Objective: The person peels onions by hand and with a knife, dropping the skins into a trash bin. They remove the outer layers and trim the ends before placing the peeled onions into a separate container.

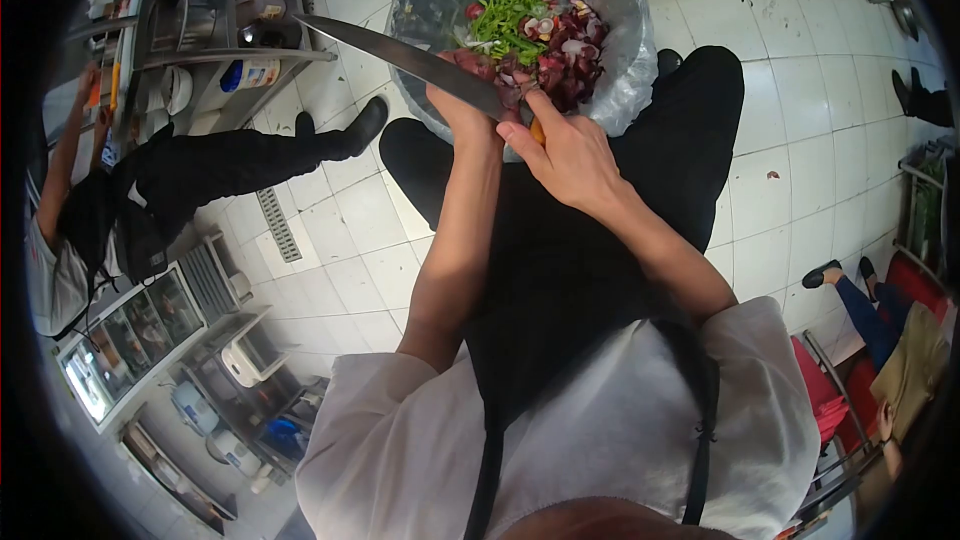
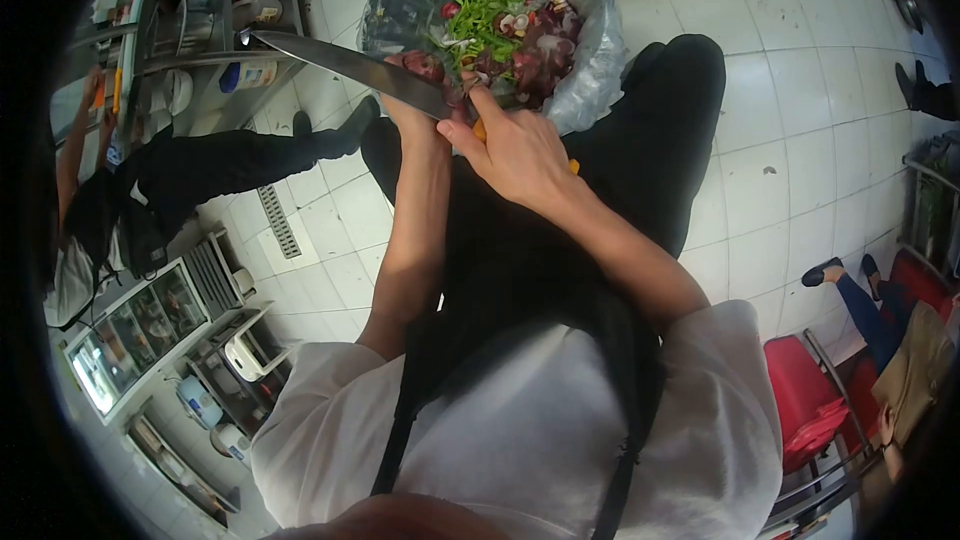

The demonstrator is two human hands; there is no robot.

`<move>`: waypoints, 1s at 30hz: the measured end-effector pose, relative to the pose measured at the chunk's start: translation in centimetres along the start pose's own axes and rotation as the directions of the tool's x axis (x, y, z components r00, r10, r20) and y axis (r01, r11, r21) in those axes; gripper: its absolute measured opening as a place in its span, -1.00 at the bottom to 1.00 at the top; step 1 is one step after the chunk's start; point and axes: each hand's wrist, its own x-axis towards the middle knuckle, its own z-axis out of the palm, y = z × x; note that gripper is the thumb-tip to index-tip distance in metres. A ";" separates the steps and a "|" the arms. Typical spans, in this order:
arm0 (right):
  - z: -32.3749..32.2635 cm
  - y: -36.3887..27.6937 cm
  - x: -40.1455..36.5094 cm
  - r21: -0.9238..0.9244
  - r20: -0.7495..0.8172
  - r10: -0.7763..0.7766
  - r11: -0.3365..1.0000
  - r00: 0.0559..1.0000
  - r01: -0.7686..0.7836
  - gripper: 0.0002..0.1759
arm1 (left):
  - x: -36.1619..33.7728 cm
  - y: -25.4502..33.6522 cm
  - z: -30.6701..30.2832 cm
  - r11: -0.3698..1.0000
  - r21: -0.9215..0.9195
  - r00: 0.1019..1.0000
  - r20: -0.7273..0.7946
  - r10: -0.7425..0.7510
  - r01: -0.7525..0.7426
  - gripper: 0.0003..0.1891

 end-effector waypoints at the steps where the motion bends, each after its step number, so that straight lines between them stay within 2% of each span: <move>1: -0.1 0.0 0.0 0.006 -0.002 0.007 1.000 1.000 -0.007 -0.31 | 0.4 -0.4 0.0 0.998 -0.063 1.000 -0.005 -0.005 0.005 -0.70; 2: -0.2 -0.1 -0.1 0.011 -0.003 0.013 1.000 1.000 -0.013 -0.31 | 0.7 -0.6 0.0 0.992 -0.126 1.000 -0.011 -0.011 0.009 -0.70; 5: -0.2 0.0 0.0 0.016 -0.008 0.010 1.000 1.000 -0.010 -0.32 | 0.9 -0.4 0.3 0.992 -0.120 0.999 -0.032 -0.030 0.026 -0.72; 8: 0.0 0.3 0.0 0.024 -0.026 -0.007 1.000 1.000 0.007 -0.29 | 0.2 0.2 0.1 0.990 -0.134 0.998 0.051 -0.031 0.038 -0.73; 11: 0.1 0.3 0.4 0.026 -0.034 -0.012 1.000 0.999 0.013 -0.27 | 0.9 -0.7 -0.6 0.994 -0.105 0.994 0.098 0.041 -0.031 -0.73; 14: 0.4 0.0 0.8 0.043 -0.053 -0.018 0.999 0.998 0.020 -0.26 | -0.2 -0.7 -0.4 0.999 -0.002 0.997 0.063 0.036 -0.036 -0.72; 23: 0.8 -0.2 2.0 0.099 -0.009 0.017 0.995 1.000 -0.016 -0.31 | 0.2 -0.7 -0.4 0.991 0.011 0.991 0.025 0.134 -0.134 -0.65; 26: 0.9 -0.3 2.1 0.139 -0.033 0.024 0.990 0.999 -0.019 -0.33 | 0.4 -1.1 -0.6 0.971 0.014 0.970 0.028 0.240 -0.240 -0.75; 30: 1.0 -0.2 2.5 0.194 -0.020 0.037 0.981 0.999 -0.032 -0.32 | -0.1 -0.6 -0.1 0.909 0.212 0.932 0.026 0.361 -0.358 -0.69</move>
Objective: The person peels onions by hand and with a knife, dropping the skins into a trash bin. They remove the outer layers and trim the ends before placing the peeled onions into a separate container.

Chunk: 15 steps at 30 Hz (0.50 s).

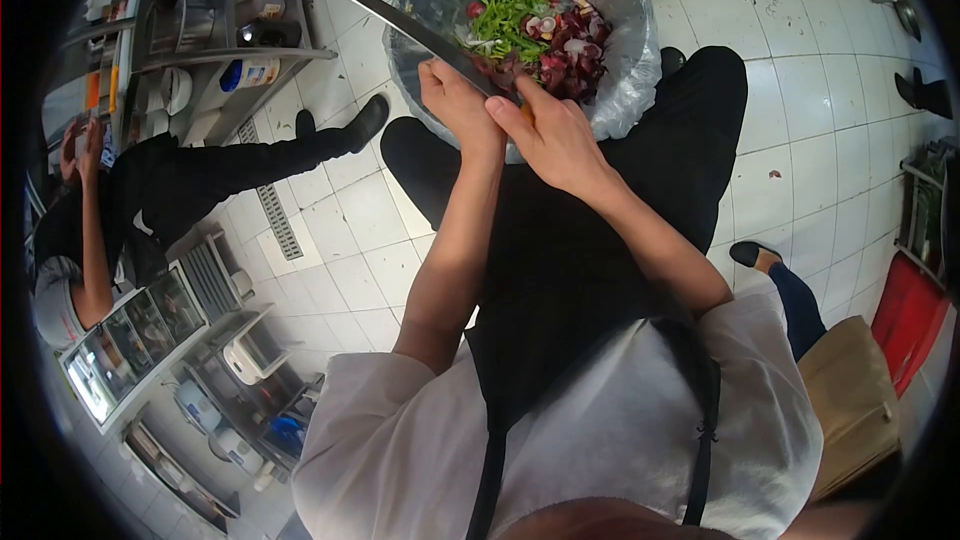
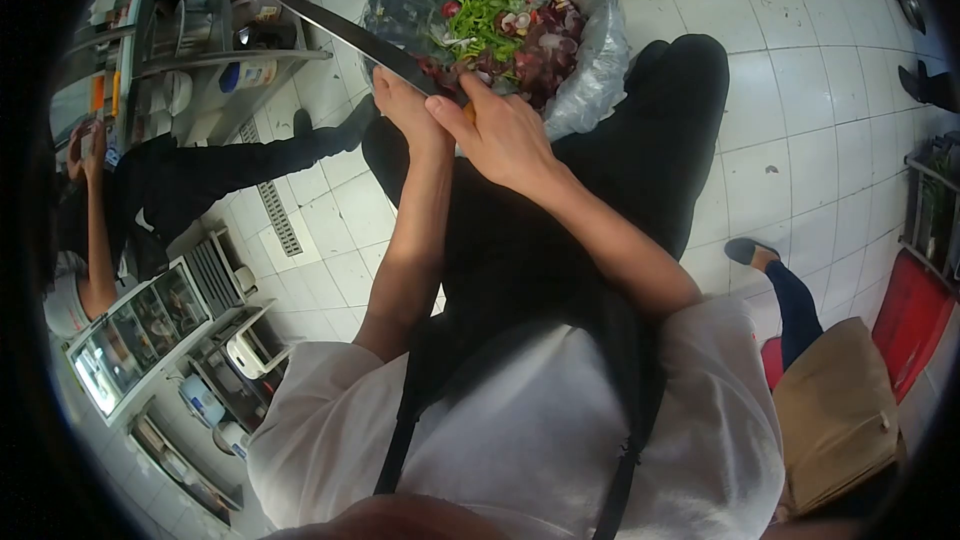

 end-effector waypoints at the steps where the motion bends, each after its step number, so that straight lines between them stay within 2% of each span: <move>1: -0.1 0.0 0.2 0.017 0.015 0.015 1.000 1.000 -0.016 -0.31 | 0.1 -0.2 0.0 0.999 0.034 1.000 0.000 0.013 -0.013 -0.70; 8: -0.2 0.0 0.7 0.129 0.027 0.078 0.988 0.997 -0.080 -0.28 | 0.0 0.4 0.0 0.980 0.189 0.998 0.000 0.064 -0.063 -0.72; 11: -0.1 0.5 1.0 0.202 0.060 0.102 0.973 0.993 -0.112 -0.28 | -0.1 -0.2 0.1 0.955 0.254 0.987 -0.011 0.159 -0.151 -0.73; 14: 0.3 1.3 1.6 0.312 0.016 0.085 0.946 0.996 -0.086 -0.28 | -1.1 -0.8 0.6 0.956 0.187 0.974 0.020 0.226 -0.226 -0.73; 15: 0.3 1.3 1.7 0.350 -0.014 0.076 0.934 0.997 -0.066 -0.29 | -1.3 -0.9 0.6 0.963 0.174 0.978 0.021 0.208 -0.208 -0.74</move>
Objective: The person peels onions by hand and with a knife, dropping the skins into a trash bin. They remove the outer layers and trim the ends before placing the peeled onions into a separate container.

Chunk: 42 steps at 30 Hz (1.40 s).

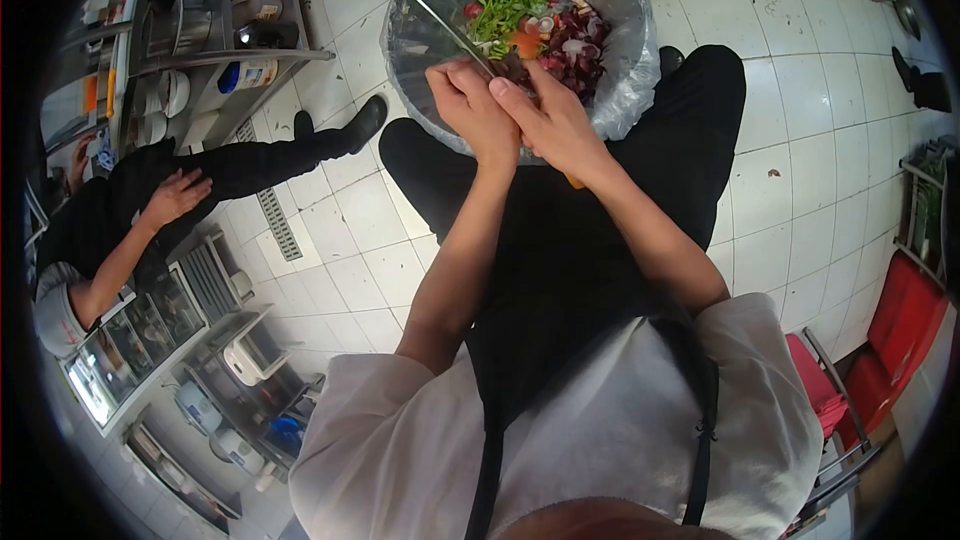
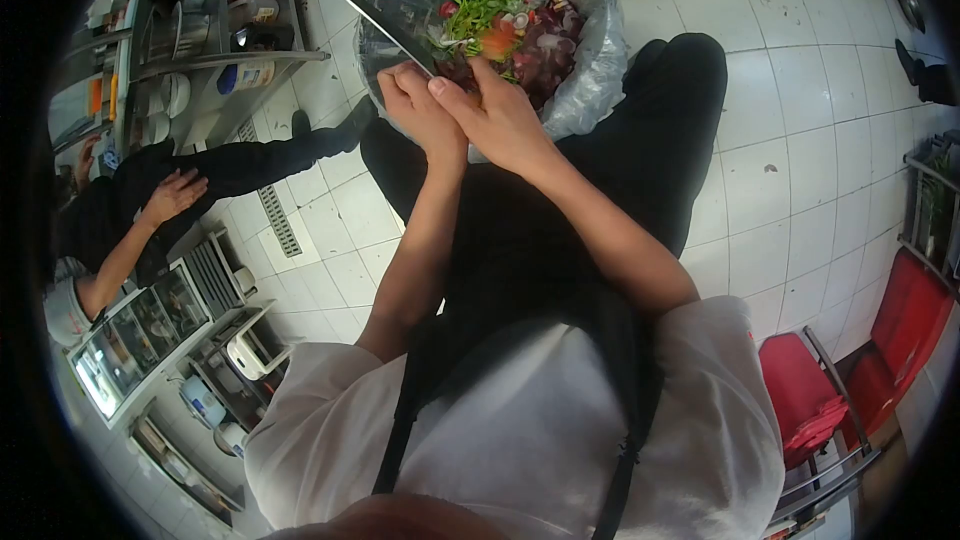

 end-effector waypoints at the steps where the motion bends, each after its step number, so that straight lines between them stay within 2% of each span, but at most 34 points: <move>1: -0.2 -0.1 0.0 -0.010 0.012 -0.005 1.000 1.000 0.005 -0.29 | 0.2 0.0 -0.2 0.999 -0.007 0.998 0.046 -0.035 0.036 -0.75; 3: -0.7 -0.5 -0.3 -0.044 0.045 -0.009 0.999 0.999 0.011 -0.29 | 0.3 0.0 -1.0 0.993 -0.013 0.986 0.122 -0.117 0.119 -0.76; 5: -0.9 -0.7 -0.4 -0.091 0.061 -0.032 0.995 0.998 0.038 -0.28 | 0.7 -0.4 -1.0 0.960 -0.144 0.968 0.109 -0.226 0.240 -0.77; 9: -0.5 -1.1 -0.6 -0.152 0.038 -0.049 0.987 0.998 0.054 -0.25 | 2.1 -0.2 -0.3 0.821 -0.382 0.906 0.184 -0.381 0.423 -0.78; 12: 0.0 0.1 -0.1 -0.193 -0.031 -0.132 0.974 0.991 0.123 -0.26 | 3.2 0.8 -0.1 0.726 -0.410 0.833 0.274 -0.480 0.553 -0.75; 14: 0.1 1.3 0.1 -0.281 -0.088 -0.185 0.947 0.979 0.154 -0.38 | 3.0 -2.9 -0.2 0.843 -0.295 0.885 0.275 -0.375 0.449 -0.72; 15: 0.2 1.4 0.3 -0.321 -0.062 -0.231 0.926 0.971 0.200 -0.43 | 3.2 -4.2 -0.5 0.895 -0.244 0.919 0.226 -0.322 0.374 -0.70; 16: 0.1 0.7 0.1 -0.206 -0.041 -0.132 0.971 0.990 0.121 -0.48 | 2.5 -2.3 -1.0 0.993 0.117 0.978 0.202 -0.054 0.031 -0.65; 17: 0.1 0.2 -0.3 -0.099 0.036 -0.036 0.994 0.999 0.040 -0.52 | 2.0 -2.9 -0.7 0.962 0.249 0.980 0.188 0.063 -0.110 -0.65; 18: 1.0 0.8 -0.1 -0.051 -0.014 -0.214 0.976 0.977 0.213 -0.53 | 1.6 -4.7 -0.3 0.895 0.374 0.968 0.163 0.194 -0.242 -0.70; 19: 0.8 0.7 0.0 -0.008 0.016 -0.022 1.000 1.000 0.022 -0.56 | 1.6 -2.9 -0.1 0.935 0.352 0.981 0.163 -0.109 0.045 -0.73; 20: -0.1 2.1 0.3 0.038 0.044 0.067 0.997 0.997 -0.068 -0.60 | 1.1 -3.0 0.6 0.983 0.146 0.991 0.058 -0.118 0.109 -0.74; 21: 0.5 0.5 -0.1 0.036 -0.031 0.136 0.990 0.990 -0.135 -0.64 | 1.2 -2.0 0.7 0.960 0.040 0.959 0.055 -0.278 0.276 -0.74; 22: 0.0 1.0 0.3 0.072 0.060 0.076 0.994 0.995 -0.080 -0.62 | 1.3 -1.0 0.4 0.944 0.030 0.943 0.043 -0.330 0.329 -0.75; 23: 0.4 0.2 -0.1 0.063 0.045 0.079 0.995 0.996 -0.082 -0.61 | 1.4 -0.3 0.2 0.926 0.017 0.925 0.058 -0.377 0.376 -0.75; 26: -0.5 0.7 -0.9 0.062 0.090 0.045 0.997 0.995 -0.051 -0.57 | 0.5 -0.5 0.8 0.921 0.005 0.920 0.051 -0.390 0.390 -0.74; 29: -0.8 1.2 -1.1 0.014 0.117 0.057 0.998 0.991 -0.059 -0.58 | 1.2 -0.2 0.4 0.873 -0.022 0.873 0.041 -0.487 0.488 -0.72; 35: -0.3 0.9 -1.4 0.002 0.117 0.024 1.000 0.993 -0.024 -0.61 | 1.8 0.2 0.1 0.862 -0.073 0.866 0.044 -0.499 0.501 -0.70; 38: -0.8 1.8 -1.2 0.039 0.122 -0.003 0.999 0.992 -0.002 -0.61 | 1.6 -0.1 0.2 0.889 -0.051 0.888 0.103 -0.448 0.455 -0.70; 42: -0.9 1.6 -1.2 0.036 0.088 -0.006 0.999 0.996 0.003 -0.60 | 1.6 -0.1 0.5 0.884 -0.003 0.875 0.143 -0.462 0.467 -0.69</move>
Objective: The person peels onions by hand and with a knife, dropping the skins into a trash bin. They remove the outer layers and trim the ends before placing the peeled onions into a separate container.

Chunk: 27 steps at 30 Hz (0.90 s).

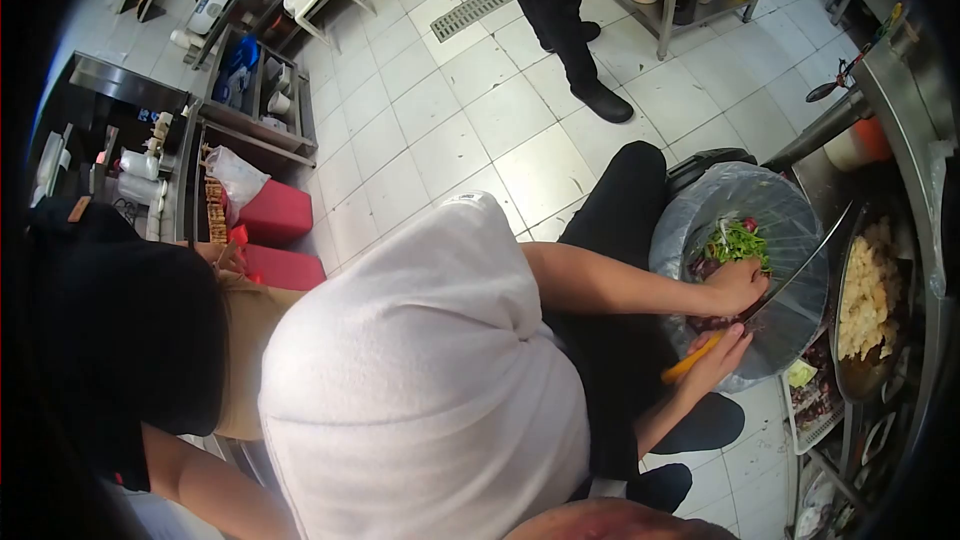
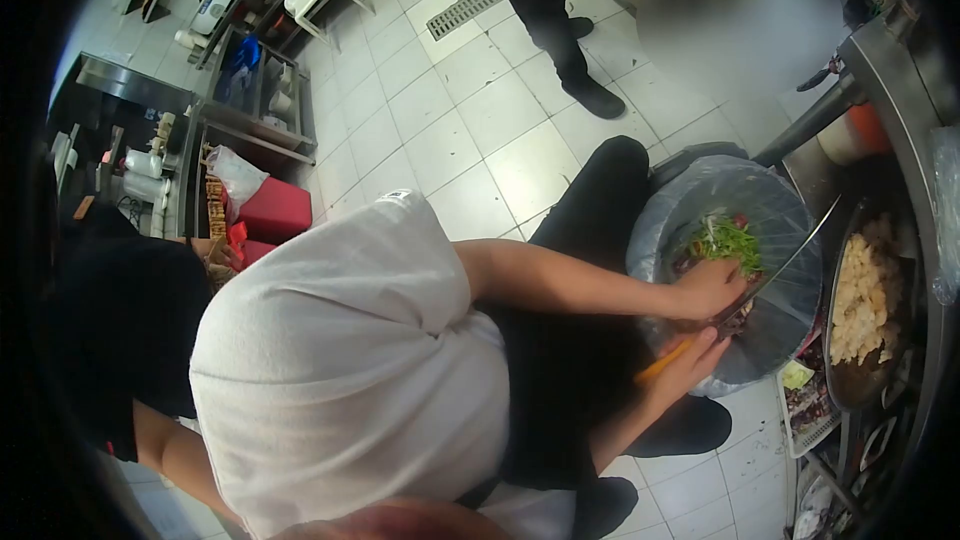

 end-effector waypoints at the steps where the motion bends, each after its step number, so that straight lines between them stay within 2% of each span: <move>1: 0.0 -0.1 0.0 0.012 -0.012 0.016 1.000 1.000 -0.016 -0.60 | -0.3 0.0 -0.2 1.000 -0.003 1.000 0.016 -0.010 0.010 -0.67; 6: 0.0 0.2 0.1 -0.037 -0.021 0.003 0.999 1.000 -0.003 -0.59 | -0.5 0.6 -0.8 0.997 0.050 0.992 0.103 -0.067 0.062 -0.63; 9: 0.8 -0.5 0.0 0.043 -0.077 0.031 0.999 0.997 -0.028 -0.60 | -0.5 0.1 -0.5 0.988 0.144 0.985 0.155 -0.080 0.057 -0.63; 11: 0.5 -0.4 0.5 0.096 -0.130 0.112 0.990 0.985 -0.100 -0.60 | -0.5 -1.6 0.6 0.975 0.219 0.977 0.195 -0.091 0.047 -0.65; 12: 0.3 -0.4 0.7 0.123 -0.154 0.152 0.983 0.976 -0.134 -0.60 | -1.1 -0.4 -0.4 0.971 0.232 0.958 0.265 -0.112 0.050 -0.64; 15: -0.3 -0.6 0.9 0.182 -0.184 0.211 0.967 0.960 -0.178 -0.59 | -1.5 -0.8 -0.8 0.984 0.127 0.918 0.360 -0.164 0.125 -0.63; 16: -0.7 -0.6 1.0 0.200 -0.176 0.218 0.963 0.960 -0.182 -0.58 | -1.8 -0.1 -1.4 0.981 0.100 0.918 0.348 -0.190 0.165 -0.63; 19: -2.6 0.0 1.7 0.161 -0.076 0.234 0.962 0.969 -0.219 -0.47 | -0.3 -2.6 -0.7 0.985 0.152 0.971 0.207 -0.118 0.088 -0.61; 20: -3.1 0.1 2.2 0.141 -0.069 0.283 0.952 0.957 -0.272 -0.40 | 0.2 -3.7 -0.2 0.979 0.204 0.992 0.126 -0.020 -0.006 -0.59; 21: -1.8 -1.2 1.8 0.068 -0.163 0.315 0.949 0.935 -0.308 -0.35 | 0.6 -3.5 -0.8 0.971 0.238 0.986 0.163 -0.026 -0.014 -0.57; 22: -4.1 0.5 3.0 -0.012 -0.060 0.330 0.943 0.942 -0.331 -0.33 | 1.6 -4.7 0.3 0.944 0.330 0.996 0.082 -0.021 -0.007 -0.56; 23: -5.7 1.6 4.3 -0.046 0.019 0.369 0.929 0.929 -0.368 -0.31 | -0.3 -2.3 -2.5 0.981 0.192 0.982 0.190 -0.015 -0.023 -0.50; 25: -7.5 1.4 6.0 -0.184 0.094 0.433 0.892 0.896 -0.412 -0.31 | 1.8 -5.2 -1.0 0.939 0.304 0.973 0.213 0.094 -0.157 -0.50; 26: -7.8 1.2 6.7 -0.236 0.102 0.460 0.872 0.882 -0.428 -0.31 | 0.9 -3.5 -2.8 0.877 0.434 0.953 0.291 0.083 -0.209 -0.51; 27: -8.0 0.7 7.2 -0.278 0.098 0.480 0.854 0.872 -0.439 -0.31 | 1.1 -3.2 -3.8 0.829 0.462 0.916 0.377 0.140 -0.317 -0.51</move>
